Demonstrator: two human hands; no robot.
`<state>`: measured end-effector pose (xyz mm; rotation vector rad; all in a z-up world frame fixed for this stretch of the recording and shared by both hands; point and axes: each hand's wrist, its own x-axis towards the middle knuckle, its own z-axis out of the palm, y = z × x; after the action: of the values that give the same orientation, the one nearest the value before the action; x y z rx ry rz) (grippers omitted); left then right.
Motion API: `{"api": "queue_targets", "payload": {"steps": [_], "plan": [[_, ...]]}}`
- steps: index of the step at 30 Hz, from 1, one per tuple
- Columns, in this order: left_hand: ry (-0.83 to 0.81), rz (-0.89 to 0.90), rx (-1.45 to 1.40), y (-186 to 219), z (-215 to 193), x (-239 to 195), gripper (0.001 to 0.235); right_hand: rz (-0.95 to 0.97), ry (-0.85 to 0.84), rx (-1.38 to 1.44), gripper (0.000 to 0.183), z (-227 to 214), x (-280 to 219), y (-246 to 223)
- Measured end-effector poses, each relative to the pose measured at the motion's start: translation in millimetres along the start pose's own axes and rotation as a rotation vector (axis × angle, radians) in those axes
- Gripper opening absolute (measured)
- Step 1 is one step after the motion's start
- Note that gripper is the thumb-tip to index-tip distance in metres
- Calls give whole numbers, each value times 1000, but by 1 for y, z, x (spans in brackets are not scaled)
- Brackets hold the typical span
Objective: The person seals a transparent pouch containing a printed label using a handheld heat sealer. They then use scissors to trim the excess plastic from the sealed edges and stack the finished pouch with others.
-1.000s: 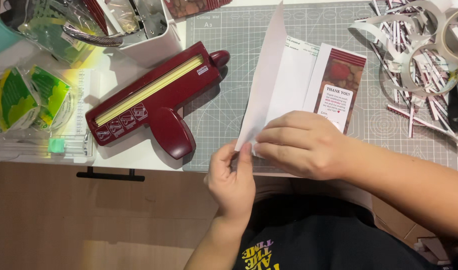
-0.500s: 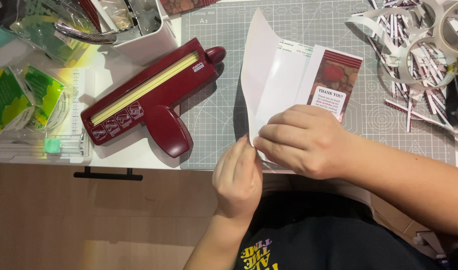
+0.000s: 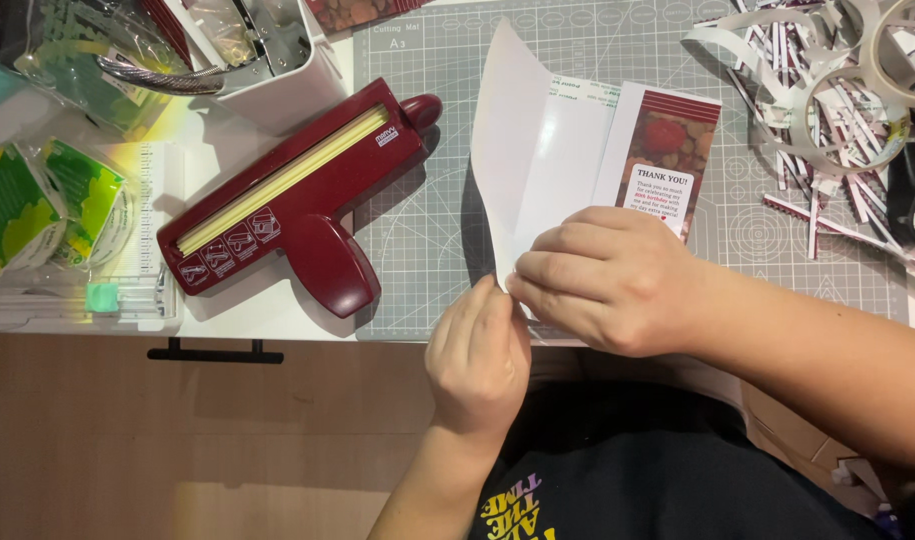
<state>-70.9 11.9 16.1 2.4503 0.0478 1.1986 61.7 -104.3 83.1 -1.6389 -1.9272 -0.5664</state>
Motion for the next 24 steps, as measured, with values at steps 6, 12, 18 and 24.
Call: {"api": "queue_targets", "payload": {"steps": [6, 12, 18, 24], "plan": [[-25, 5, -1, 2, 0, 2, 12, -13, 12, 14, 17, 3, -6, 5], [-18, -16, -30, 1, 2, -1, 11, -53, -83, 78, 18, 1, -13, 13], [-43, -63, -88, -1, 2, -7, 11, -45, -105, 177, 18, -1, -12, 14], [-20, -59, -67, 1, 6, -11, 18, -13, -17, 16, 24, 3, -16, 17]]}}
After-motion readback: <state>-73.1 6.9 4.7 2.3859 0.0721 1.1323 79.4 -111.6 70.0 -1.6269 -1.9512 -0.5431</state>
